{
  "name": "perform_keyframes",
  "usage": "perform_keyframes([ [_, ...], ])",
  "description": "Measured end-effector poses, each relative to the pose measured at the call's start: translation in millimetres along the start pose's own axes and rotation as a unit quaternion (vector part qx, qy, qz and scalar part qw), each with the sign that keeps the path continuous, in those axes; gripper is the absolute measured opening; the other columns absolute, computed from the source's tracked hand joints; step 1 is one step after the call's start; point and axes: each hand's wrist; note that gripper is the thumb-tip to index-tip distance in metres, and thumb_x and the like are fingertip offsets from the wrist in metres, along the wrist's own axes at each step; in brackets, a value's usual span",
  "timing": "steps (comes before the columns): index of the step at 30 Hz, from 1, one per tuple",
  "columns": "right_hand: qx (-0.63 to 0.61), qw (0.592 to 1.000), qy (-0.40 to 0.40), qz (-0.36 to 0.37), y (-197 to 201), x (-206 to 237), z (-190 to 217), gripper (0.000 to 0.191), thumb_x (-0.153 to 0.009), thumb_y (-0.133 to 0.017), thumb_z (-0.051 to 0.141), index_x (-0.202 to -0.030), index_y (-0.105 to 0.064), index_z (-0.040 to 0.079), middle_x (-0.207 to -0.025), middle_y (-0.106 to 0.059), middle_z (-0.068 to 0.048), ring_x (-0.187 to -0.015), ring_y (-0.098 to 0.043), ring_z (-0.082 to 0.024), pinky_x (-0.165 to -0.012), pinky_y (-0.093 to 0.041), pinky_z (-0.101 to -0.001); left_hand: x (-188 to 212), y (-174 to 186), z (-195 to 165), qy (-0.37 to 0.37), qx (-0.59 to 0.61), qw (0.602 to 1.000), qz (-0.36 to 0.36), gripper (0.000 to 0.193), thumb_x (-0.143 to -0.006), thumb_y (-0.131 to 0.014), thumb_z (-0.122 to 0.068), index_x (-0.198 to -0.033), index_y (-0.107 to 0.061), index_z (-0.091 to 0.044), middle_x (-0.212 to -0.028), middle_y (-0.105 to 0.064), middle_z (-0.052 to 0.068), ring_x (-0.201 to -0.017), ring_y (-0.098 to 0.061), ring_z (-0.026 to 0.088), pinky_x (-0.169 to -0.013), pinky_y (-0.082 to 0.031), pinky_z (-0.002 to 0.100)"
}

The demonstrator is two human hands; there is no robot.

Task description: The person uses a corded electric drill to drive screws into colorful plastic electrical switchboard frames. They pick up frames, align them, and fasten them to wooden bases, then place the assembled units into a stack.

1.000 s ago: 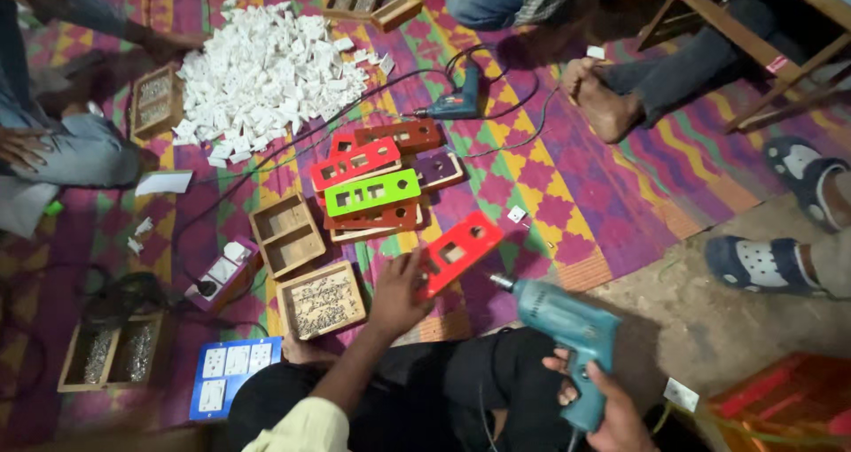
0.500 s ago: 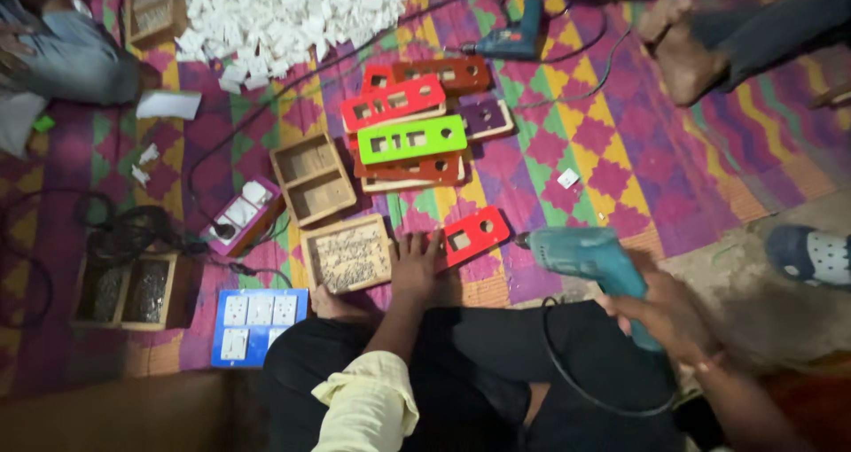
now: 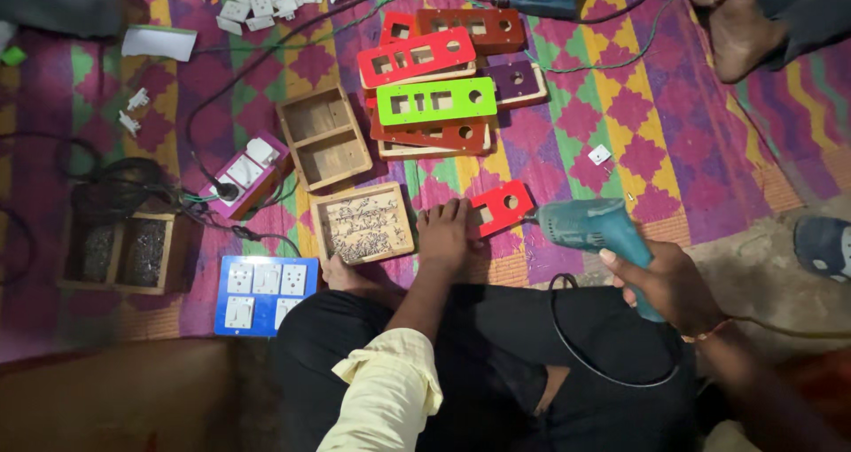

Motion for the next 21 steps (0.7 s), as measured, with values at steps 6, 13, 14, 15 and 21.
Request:
perform_keyframes([
  [6,0.05,0.998,-0.026,-0.005,-1.8,-6.2,-0.4,0.04,-0.089,-0.07,0.037,-0.083,-0.07,-0.002,-0.055,-0.062,-0.009,-0.049,-0.061,-0.018,-0.048,-0.047,-0.0341,0.4,-6.5,2.1,0.002,0.008,1.0,-0.007,0.093,-0.063,-0.088,-0.04,-0.145,-0.052,-0.014,-0.139,-0.058,0.005,-0.126,-0.053,0.031,-0.112,-0.035,0.057],
  [13,0.026,0.999,-0.041,0.005,-1.2,-9.4,-5.3,0.045,-0.088,-0.071,0.04,-0.075,-0.067,-0.003,-0.057,-0.061,-0.01,-0.05,-0.059,-0.018,-0.048,-0.045,-0.0342,0.3,-11.2,4.7,0.011,0.012,1.0,-0.003,0.093,-0.063,-0.089,-0.04,-0.145,-0.052,-0.015,-0.138,-0.058,0.006,-0.126,-0.052,0.032,-0.114,-0.033,0.056],
  [14,0.03,0.999,-0.043,0.005,-1.0,-9.8,-5.5,0.045,-0.088,-0.071,0.04,-0.075,-0.067,-0.003,-0.057,-0.061,-0.011,-0.05,-0.059,-0.019,-0.048,-0.045,-0.0342,0.2,-11.9,4.8,0.011,0.012,1.0,-0.004,0.093,-0.063,-0.089,-0.04,-0.145,-0.052,-0.015,-0.139,-0.058,0.006,-0.127,-0.052,0.032,-0.114,-0.033,0.055],
  [15,0.034,0.998,-0.045,0.004,-0.7,-10.1,-5.6,0.045,-0.088,-0.071,0.04,-0.074,-0.067,-0.003,-0.057,-0.061,-0.011,-0.05,-0.059,-0.019,-0.048,-0.045,-0.0342,-0.1,-12.3,4.5,0.011,0.012,1.0,-0.004,0.093,-0.063,-0.088,-0.04,-0.145,-0.052,-0.015,-0.139,-0.058,0.006,-0.127,-0.052,0.032,-0.115,-0.033,0.055],
  [21,0.028,0.997,-0.069,0.005,-1.5,-8.2,-7.5,0.046,-0.088,-0.071,0.041,-0.075,-0.067,-0.003,-0.058,-0.061,-0.011,-0.052,-0.058,-0.018,-0.05,-0.044,-0.0333,-0.3,-8.3,1.9,0.017,0.011,1.0,-0.004,0.093,-0.063,-0.089,-0.04,-0.145,-0.052,-0.015,-0.139,-0.058,0.005,-0.127,-0.053,0.032,-0.115,-0.032,0.055],
])
Point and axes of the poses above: each hand's wrist, its own x-axis away from the middle knuckle, its own y-axis out of the back of the hand, z = x × y
